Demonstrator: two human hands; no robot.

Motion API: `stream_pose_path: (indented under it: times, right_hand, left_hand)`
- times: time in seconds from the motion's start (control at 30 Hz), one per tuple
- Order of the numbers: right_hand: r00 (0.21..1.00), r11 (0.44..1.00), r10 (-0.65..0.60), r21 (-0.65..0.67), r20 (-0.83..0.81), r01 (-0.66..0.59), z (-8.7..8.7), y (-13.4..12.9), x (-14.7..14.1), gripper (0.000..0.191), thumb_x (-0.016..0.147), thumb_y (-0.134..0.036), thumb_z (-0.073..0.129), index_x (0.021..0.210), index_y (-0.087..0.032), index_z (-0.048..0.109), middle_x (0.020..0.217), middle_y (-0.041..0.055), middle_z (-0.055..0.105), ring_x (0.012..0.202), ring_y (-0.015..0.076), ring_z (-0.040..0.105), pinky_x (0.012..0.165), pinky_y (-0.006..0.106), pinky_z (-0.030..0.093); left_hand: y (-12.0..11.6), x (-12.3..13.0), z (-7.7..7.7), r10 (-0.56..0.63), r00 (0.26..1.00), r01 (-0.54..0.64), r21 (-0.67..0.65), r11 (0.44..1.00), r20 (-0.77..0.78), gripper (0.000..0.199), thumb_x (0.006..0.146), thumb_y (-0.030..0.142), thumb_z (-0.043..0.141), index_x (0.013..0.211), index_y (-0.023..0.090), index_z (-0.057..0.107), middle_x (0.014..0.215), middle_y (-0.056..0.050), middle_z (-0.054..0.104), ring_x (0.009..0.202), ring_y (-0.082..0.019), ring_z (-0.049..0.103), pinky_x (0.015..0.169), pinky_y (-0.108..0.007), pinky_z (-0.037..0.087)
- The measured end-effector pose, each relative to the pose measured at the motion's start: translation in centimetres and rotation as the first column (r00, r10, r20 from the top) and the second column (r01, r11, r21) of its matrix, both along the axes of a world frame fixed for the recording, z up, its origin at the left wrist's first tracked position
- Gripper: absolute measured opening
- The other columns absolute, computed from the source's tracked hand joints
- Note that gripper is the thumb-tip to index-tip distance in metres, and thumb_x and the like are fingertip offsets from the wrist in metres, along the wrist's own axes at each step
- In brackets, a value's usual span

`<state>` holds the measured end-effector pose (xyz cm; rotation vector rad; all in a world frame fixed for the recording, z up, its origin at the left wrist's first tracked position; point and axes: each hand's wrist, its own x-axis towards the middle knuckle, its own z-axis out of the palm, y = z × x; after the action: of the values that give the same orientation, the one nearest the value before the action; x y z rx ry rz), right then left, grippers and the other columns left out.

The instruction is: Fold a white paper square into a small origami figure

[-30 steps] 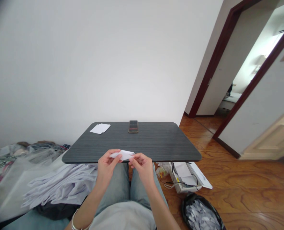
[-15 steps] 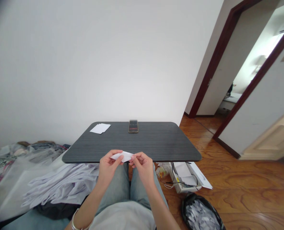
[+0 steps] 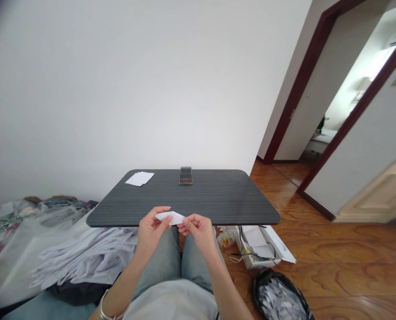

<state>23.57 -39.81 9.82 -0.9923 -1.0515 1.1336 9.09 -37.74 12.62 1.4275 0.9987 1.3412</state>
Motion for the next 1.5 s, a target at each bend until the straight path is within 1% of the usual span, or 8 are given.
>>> stream_pose_path:
  times: [0.17,0.33,0.53,0.8,0.97,1.17,1.3,1.5]
  right_hand:
    - [0.999,1.000,-0.011,0.022,0.045,0.010,0.0,-0.1,-0.1,0.031,0.068,-0.046,0.065,0.065,-0.015,0.064,0.060,0.0059,0.069,0.052,0.0152,0.063,0.050,0.025,0.050]
    - [0.988,0.996,-0.038,0.080,0.150,0.027,0.1,-0.1,-0.2,0.031,0.075,-0.045,0.058,0.067,-0.016,0.063,0.058,0.0023,0.062,0.052,0.0126,0.056,0.049,0.022,0.044]
    - [0.947,0.980,-0.124,0.187,0.297,0.070,-0.2,0.2,-0.3,0.029,0.075,-0.040,0.057,0.058,-0.017,0.057,0.050,-0.0039,0.045,0.046,0.0096,0.039,0.044,0.021,0.031]
    - [0.858,0.960,-0.225,0.254,0.461,0.115,-0.2,-0.1,-0.1,0.027,0.078,-0.034,0.054,0.057,-0.019,0.057,0.056,-0.0035,0.040,0.052,0.0112,0.037,0.050,0.023,0.028]
    - [0.812,0.959,-0.239,0.263,0.532,0.109,-0.3,-0.1,-0.5,0.017,0.077,-0.032,0.057,0.066,-0.020,0.062,0.061,-0.0031,0.040,0.053,0.0115,0.038,0.050,0.023,0.027]
    - [0.876,0.958,-0.223,0.262,0.428,0.116,-0.2,0.1,-0.8,0.027,0.079,-0.033,0.054,0.056,-0.018,0.051,0.059,-0.0036,0.038,0.053,0.0112,0.038,0.051,0.023,0.029]
    - [0.885,0.961,-0.221,0.246,0.409,0.126,-0.2,0.1,-0.9,0.029,0.078,-0.033,0.054,0.054,-0.018,0.048,0.057,-0.0040,0.037,0.052,0.0106,0.036,0.051,0.024,0.028]
    - [0.905,0.979,-0.091,0.203,0.416,0.006,-1.0,0.1,-0.5,0.029,0.079,-0.036,0.053,0.057,-0.016,0.053,0.057,-0.0035,0.038,0.053,0.0104,0.036,0.050,0.023,0.026]
  left_hand:
    - [0.0,-0.1,0.2,0.025,0.999,-0.024,0.032,0.999,-0.033,0.026,0.072,0.030,0.060,0.094,0.016,0.060,0.069,-0.001,0.064,0.052,-0.011,0.057,0.051,-0.020,0.047]
    - [0.2,-0.2,0.1,0.040,0.996,-0.035,0.066,0.997,-0.074,0.025,0.074,0.029,0.058,0.095,0.016,0.060,0.068,0.000,0.063,0.051,-0.011,0.057,0.051,-0.020,0.046]
    - [0.2,-0.2,0.2,0.023,0.996,-0.018,0.066,0.998,-0.089,0.024,0.075,0.030,0.057,0.094,0.017,0.061,0.068,0.000,0.064,0.051,-0.012,0.058,0.050,-0.020,0.046]
    - [0.7,-0.6,-0.4,0.054,0.984,-0.039,0.091,0.995,-0.168,0.027,0.076,0.028,0.054,0.100,0.018,0.061,0.065,0.000,0.066,0.050,-0.012,0.057,0.050,-0.020,0.043]
    - [0.9,-0.7,-0.6,-0.051,0.973,0.069,0.076,0.995,-0.226,0.030,0.075,0.025,0.053,0.104,0.018,0.059,0.063,0.000,0.064,0.052,-0.013,0.057,0.051,-0.021,0.045]
    - [0.5,0.0,-0.5,-0.179,0.984,0.178,-0.079,0.981,-0.006,0.042,0.070,0.024,0.060,0.109,0.016,0.047,0.077,-0.003,0.066,0.067,-0.015,0.062,0.059,-0.024,0.050]
    - [0.3,0.3,-0.3,-0.140,0.989,0.143,-0.076,0.987,0.046,0.036,0.070,0.024,0.060,0.103,0.015,0.050,0.062,0.003,0.060,0.060,-0.012,0.059,0.060,-0.023,0.049]
    - [0.6,0.2,-0.5,-0.086,0.993,0.089,-0.037,0.995,0.082,0.035,0.070,0.025,0.061,0.102,0.015,0.052,0.053,0.007,0.052,0.052,-0.009,0.052,0.051,-0.018,0.044]
